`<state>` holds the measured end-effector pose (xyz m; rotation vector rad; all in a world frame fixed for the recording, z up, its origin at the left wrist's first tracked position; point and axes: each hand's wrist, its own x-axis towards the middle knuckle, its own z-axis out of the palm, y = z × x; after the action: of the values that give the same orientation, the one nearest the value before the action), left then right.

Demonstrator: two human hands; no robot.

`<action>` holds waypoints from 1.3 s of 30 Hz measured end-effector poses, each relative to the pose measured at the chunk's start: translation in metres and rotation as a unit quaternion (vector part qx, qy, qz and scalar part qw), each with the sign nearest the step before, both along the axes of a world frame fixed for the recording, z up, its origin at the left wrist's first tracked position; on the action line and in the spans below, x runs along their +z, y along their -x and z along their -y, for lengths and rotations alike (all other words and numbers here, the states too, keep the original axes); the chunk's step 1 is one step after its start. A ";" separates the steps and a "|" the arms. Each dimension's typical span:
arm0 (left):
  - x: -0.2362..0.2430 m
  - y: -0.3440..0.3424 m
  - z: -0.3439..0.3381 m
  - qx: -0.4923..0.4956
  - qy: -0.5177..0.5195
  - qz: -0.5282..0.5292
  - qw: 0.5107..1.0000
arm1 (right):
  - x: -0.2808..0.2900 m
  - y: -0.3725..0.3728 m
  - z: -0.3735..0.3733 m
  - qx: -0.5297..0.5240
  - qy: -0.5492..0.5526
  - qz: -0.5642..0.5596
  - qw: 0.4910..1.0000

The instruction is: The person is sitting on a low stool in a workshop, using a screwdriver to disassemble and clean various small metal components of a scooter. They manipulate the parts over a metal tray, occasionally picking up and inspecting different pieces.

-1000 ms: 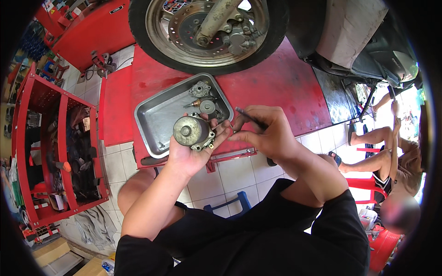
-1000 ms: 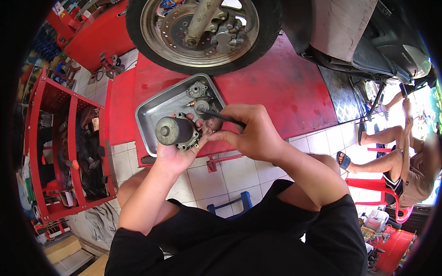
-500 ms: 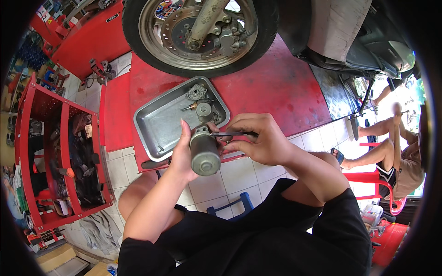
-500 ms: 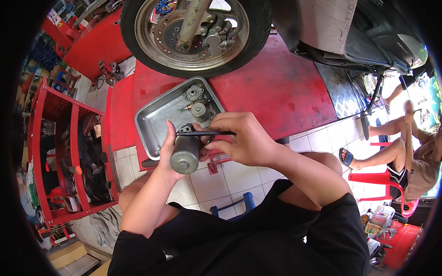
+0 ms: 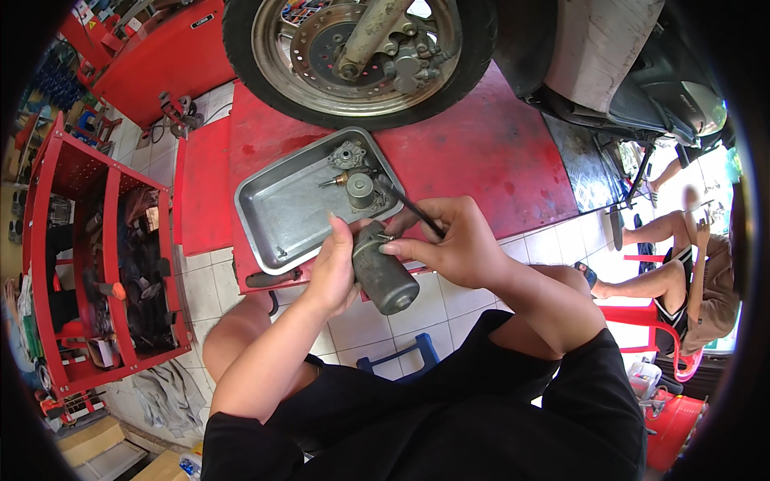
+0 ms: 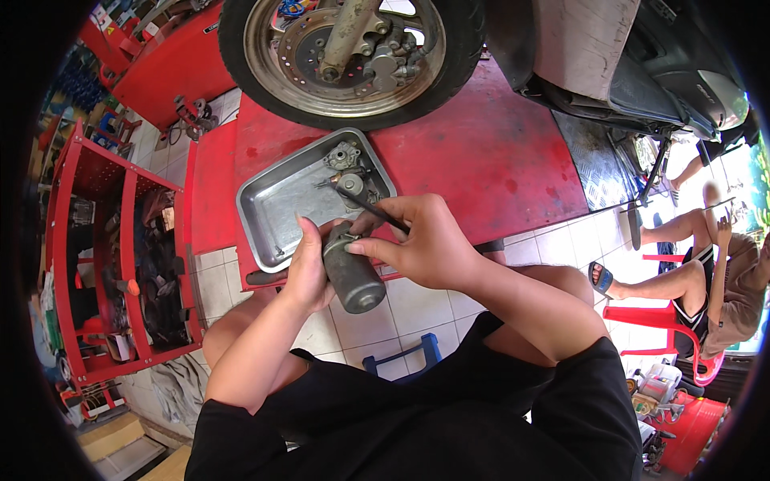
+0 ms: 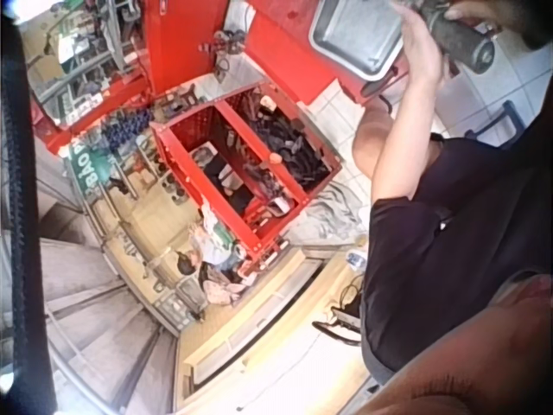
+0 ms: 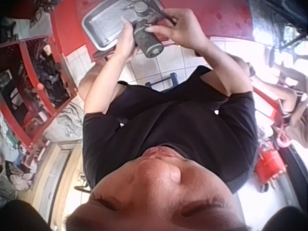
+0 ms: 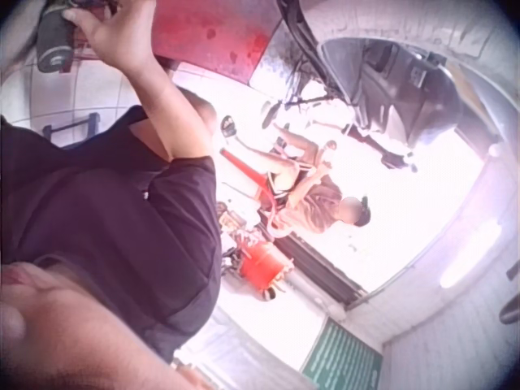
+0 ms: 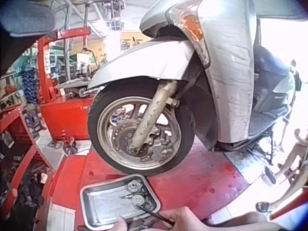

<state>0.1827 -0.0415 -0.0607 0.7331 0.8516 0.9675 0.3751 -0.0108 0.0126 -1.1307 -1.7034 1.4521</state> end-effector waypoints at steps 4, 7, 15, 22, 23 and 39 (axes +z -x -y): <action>-0.011 0.001 0.001 0.018 -0.149 -0.106 0.983 | 0.005 0.003 -0.001 0.005 0.050 0.006 0.999; -0.004 -0.003 0.001 0.062 -0.206 -0.182 0.959 | 0.003 0.003 -0.001 0.001 0.039 0.004 0.999; -0.005 -0.006 0.003 0.137 -0.283 -0.253 0.915 | 0.004 0.009 0.003 -0.015 0.029 -0.025 0.999; -0.005 -0.011 0.003 0.203 -0.337 -0.279 0.876 | -0.008 0.014 0.006 -0.031 -0.077 0.028 0.996; -0.005 -0.011 0.003 0.207 -0.345 -0.284 0.870 | -0.010 0.014 0.006 -0.031 -0.087 0.027 0.995; -0.023 -0.020 0.007 0.237 -0.092 -0.104 0.962 | -0.016 0.018 -0.004 -0.022 -0.227 0.106 0.968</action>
<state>0.2028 -0.0482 -0.0840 0.8179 1.1620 1.4288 0.3568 -0.0071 -0.0030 -1.0829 -2.0095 0.8679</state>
